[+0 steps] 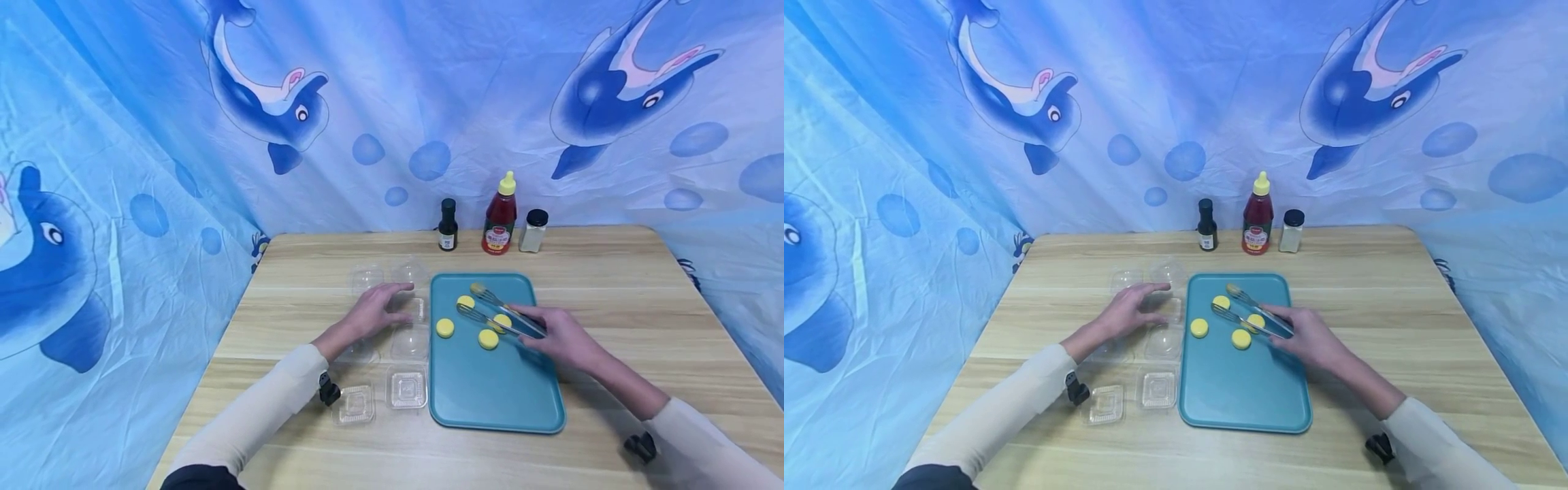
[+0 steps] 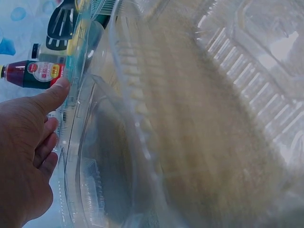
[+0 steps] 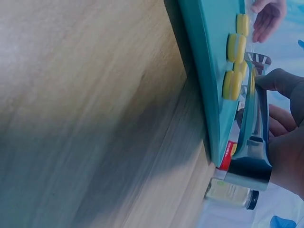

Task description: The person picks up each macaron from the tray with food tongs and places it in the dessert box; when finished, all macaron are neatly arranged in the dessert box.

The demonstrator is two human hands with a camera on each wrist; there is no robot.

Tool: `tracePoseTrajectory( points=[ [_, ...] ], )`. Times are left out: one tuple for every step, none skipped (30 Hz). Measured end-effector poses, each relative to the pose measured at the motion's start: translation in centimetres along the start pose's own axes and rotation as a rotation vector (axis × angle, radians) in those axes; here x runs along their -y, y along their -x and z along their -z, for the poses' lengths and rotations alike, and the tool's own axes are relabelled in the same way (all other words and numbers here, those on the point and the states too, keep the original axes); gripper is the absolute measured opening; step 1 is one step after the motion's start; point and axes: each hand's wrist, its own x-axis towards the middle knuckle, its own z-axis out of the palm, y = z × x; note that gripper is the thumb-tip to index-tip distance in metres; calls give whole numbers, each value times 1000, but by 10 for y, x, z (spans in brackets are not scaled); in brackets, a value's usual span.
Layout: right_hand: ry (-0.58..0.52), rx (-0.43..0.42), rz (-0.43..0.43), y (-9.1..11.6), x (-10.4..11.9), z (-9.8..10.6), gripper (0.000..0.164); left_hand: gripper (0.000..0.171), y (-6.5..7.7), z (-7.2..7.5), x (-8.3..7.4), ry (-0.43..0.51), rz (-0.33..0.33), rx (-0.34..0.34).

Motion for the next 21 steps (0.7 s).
tracePoseTrajectory(
  points=[
    [4, 3, -2, -1, 0, -1, 65, 78, 0, 0, 0, -1, -1, 0],
    [11, 7, -4, -2, 1, -1, 64, 78, 0, 0, 0, -1, -1, -1],
    [13, 11, -8, -3, 2, -1, 64, 78, 0, 0, 0, -1, -1, -1],
    [15, 16, -13, -4, 2, -2, 64, 78, 0, 0, 0, 0, -2, -2],
    [18, 22, -15, -4, 3, -2, 63, 78, 0, 0, 1, -1, -3, -2],
    [21, 27, -16, -5, 4, -2, 63, 77, 0, 0, 1, -2, -4, -3],
    [26, 28, -14, -6, 4, -3, 62, 77, 0, 0, 1, -2, -6, -4],
    [27, 32, -15, -6, 5, -3, 62, 77, 0, 0, 1, 0, -8, -5],
    [25, 35, -15, -7, 5, -3, 62, 77, 0, 0, 1, 0, -10, -6],
    [26, 37, -12, -7, 5, -4, 61, 77, 0, 0, 1, 1, -12, -6],
    [28, 37, -9, -8, 6, -4, 60, 77, 0, 0, 1, 0, -14, -6],
    [28, 37, -8, -8, 6, -5, 60, 77, 0, 0, 1, 1, -15, -6],
    [29, 38, -8, -8, 5, -5, 60, 77, 0, 0, 1, 2, -17, -5],
    [27, 39, -10, -8, 5, -5, 60, 78, 0, 0, 1, 2, -17, -4],
    [26, 41, -10, -8, 5, -5, 59, 78, 0, 0, 1, 1, -17, -4],
    [23, 42, -10, -8, 5, -5, 59, 78, 0, 0, 1, 1, -18, -3],
    [19, 44, -11, -8, 5, -5, 59, 78, 0, 0, 1, 1, -17, -3],
    [16, 45, -14, -9, 5, -5, 59, 77, 0, 0, 1, 1, -17, -3],
    [12, 48, -16, -9, 5, -5, 59, 78, 0, 0, 1, 1, -16, -2],
    [7, 50, -19, -9, 4, -4, 59, 78, 0, 0, 1, 2, -16, -1],
    [3, 53, -18, -9, 4, -4, 59, 78, 0, 0, 1, 2, -15, -1]
  ],
)
